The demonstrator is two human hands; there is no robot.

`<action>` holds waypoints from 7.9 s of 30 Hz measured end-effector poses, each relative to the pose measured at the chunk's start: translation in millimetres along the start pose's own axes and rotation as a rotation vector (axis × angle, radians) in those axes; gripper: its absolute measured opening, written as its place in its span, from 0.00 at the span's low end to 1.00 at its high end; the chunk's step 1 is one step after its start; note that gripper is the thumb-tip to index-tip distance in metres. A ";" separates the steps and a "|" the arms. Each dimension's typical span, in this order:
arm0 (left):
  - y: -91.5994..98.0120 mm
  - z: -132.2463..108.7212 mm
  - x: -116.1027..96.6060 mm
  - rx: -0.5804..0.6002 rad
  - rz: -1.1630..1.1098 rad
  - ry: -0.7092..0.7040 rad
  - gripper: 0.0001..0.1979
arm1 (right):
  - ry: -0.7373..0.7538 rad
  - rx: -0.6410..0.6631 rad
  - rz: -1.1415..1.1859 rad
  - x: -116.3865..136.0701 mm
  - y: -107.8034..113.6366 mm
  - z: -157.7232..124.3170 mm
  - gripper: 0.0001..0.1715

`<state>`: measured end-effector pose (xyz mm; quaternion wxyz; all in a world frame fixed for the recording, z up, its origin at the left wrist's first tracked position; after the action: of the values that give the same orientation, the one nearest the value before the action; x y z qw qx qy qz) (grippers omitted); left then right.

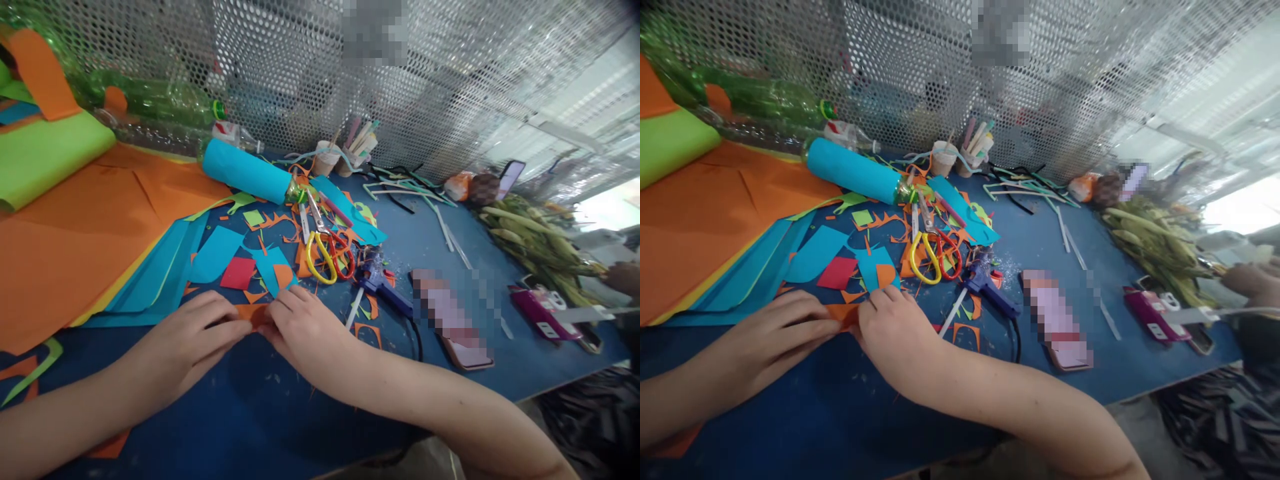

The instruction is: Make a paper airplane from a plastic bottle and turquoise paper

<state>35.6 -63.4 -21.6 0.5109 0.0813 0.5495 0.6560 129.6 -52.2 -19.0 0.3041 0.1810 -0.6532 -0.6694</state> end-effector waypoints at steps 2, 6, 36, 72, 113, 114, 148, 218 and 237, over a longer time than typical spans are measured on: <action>-1.4 -1.2 1.6 0.017 0.013 0.011 0.12 | -0.010 -0.007 0.027 -0.8 1.4 0.2 0.09; -2.9 -3.1 3.2 0.034 0.041 -0.003 0.11 | -0.021 -0.007 0.051 -1.5 2.9 0.4 0.10; -2.3 -3.7 -5.1 0.002 0.216 -0.179 0.07 | 0.149 -0.042 -0.122 15.8 6.8 -9.3 0.02; 4.2 -1.7 4.6 0.012 0.071 -0.059 0.10 | -0.082 -0.058 0.223 -15.7 2.3 5.3 0.04; 5.3 -1.3 4.9 -0.013 0.194 -0.083 0.11 | -0.015 -0.103 0.029 -10.2 1.1 4.6 0.07; 5.9 -0.7 5.1 -0.023 0.181 -0.075 0.11 | -0.008 -0.101 0.040 -10.0 1.8 4.6 0.07; -0.5 -2.6 16.2 -0.015 0.166 -0.015 0.11 | -0.006 -0.085 0.081 -14.1 3.6 6.3 0.06; -9.8 96.7 50.6 -0.255 -1.183 0.587 0.08 | -0.404 -0.431 0.569 -93.2 43.4 -13.6 0.15; 9.2 85.5 91.1 -0.683 -1.406 0.657 0.05 | -0.630 -0.326 0.482 -136.7 30.7 -22.4 0.22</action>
<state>45.0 61.5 -22.9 0.6107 -0.6329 0.3644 0.3060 251.6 19.8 -11.7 0.2622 -0.2404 -0.6235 -0.6962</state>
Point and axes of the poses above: each hand's wrist, its own z-axis towards the middle knuckle, its own y-axis out of the back of the hand, x = y × z, the point moved 8 cm from there along z, towards the middle knuckle, and after that the axes turned 5 degrees about -x, right-handed, at the moved point
